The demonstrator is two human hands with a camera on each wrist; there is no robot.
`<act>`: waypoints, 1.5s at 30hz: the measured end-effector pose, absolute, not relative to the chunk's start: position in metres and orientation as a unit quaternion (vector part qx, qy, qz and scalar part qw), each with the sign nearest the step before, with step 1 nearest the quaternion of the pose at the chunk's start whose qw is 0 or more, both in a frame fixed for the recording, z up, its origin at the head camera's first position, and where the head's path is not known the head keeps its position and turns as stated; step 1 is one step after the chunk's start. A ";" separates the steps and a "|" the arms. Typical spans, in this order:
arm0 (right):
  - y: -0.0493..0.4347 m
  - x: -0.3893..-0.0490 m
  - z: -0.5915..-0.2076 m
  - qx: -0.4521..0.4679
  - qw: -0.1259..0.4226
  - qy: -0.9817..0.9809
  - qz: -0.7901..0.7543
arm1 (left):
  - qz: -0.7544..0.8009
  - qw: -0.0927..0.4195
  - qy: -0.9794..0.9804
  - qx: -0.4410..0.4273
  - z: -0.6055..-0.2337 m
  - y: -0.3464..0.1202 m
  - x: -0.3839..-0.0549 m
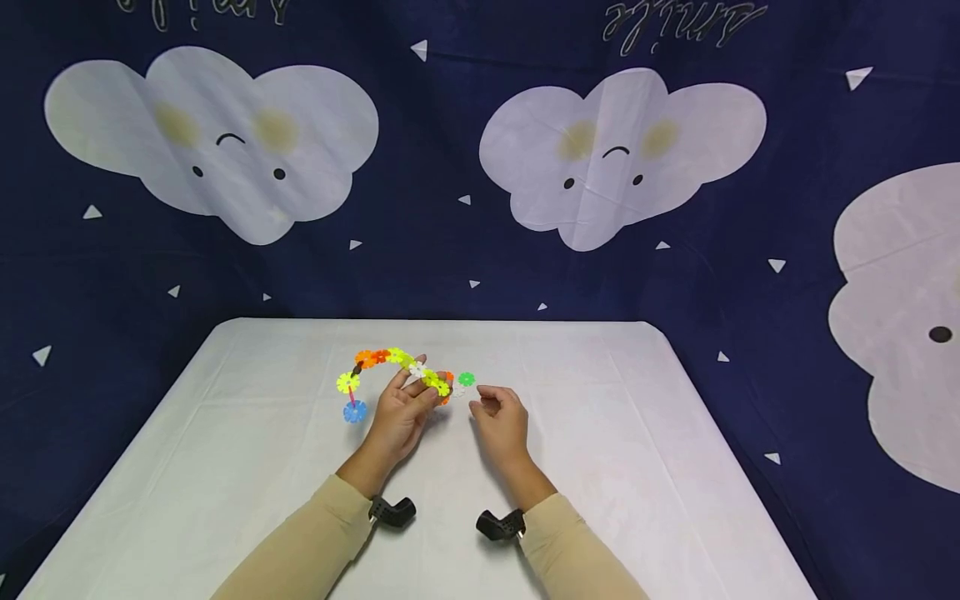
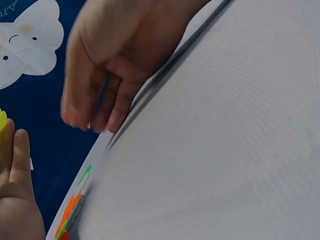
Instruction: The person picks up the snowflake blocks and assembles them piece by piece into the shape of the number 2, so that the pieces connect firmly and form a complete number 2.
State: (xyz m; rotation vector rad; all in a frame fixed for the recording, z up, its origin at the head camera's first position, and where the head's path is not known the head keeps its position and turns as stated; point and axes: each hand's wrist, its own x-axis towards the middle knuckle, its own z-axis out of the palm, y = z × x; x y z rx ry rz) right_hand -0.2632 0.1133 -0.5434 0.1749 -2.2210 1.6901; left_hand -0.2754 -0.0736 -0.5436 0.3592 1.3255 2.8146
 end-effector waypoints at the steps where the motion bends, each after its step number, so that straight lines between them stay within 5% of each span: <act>1: 0.114 -0.267 -0.545 0.058 0.171 -0.804 0.567 | 0.900 0.006 0.421 0.112 -0.543 -0.074 -0.275; 12: 0.113 -0.317 -0.555 0.120 0.161 -0.912 0.359 | 0.902 0.011 0.420 0.098 -0.543 -0.071 -0.275; 19: 0.110 -0.327 -0.553 0.125 0.156 -0.908 0.367 | 0.904 0.016 0.418 0.092 -0.542 -0.069 -0.275; 29: 0.116 -0.313 -0.554 0.077 0.173 -0.843 0.504 | 0.901 0.018 0.422 0.097 -0.542 -0.070 -0.275; 45: 0.111 -0.266 -0.541 0.101 0.059 -0.686 0.718 | 0.901 0.007 0.425 0.091 -0.542 -0.075 -0.276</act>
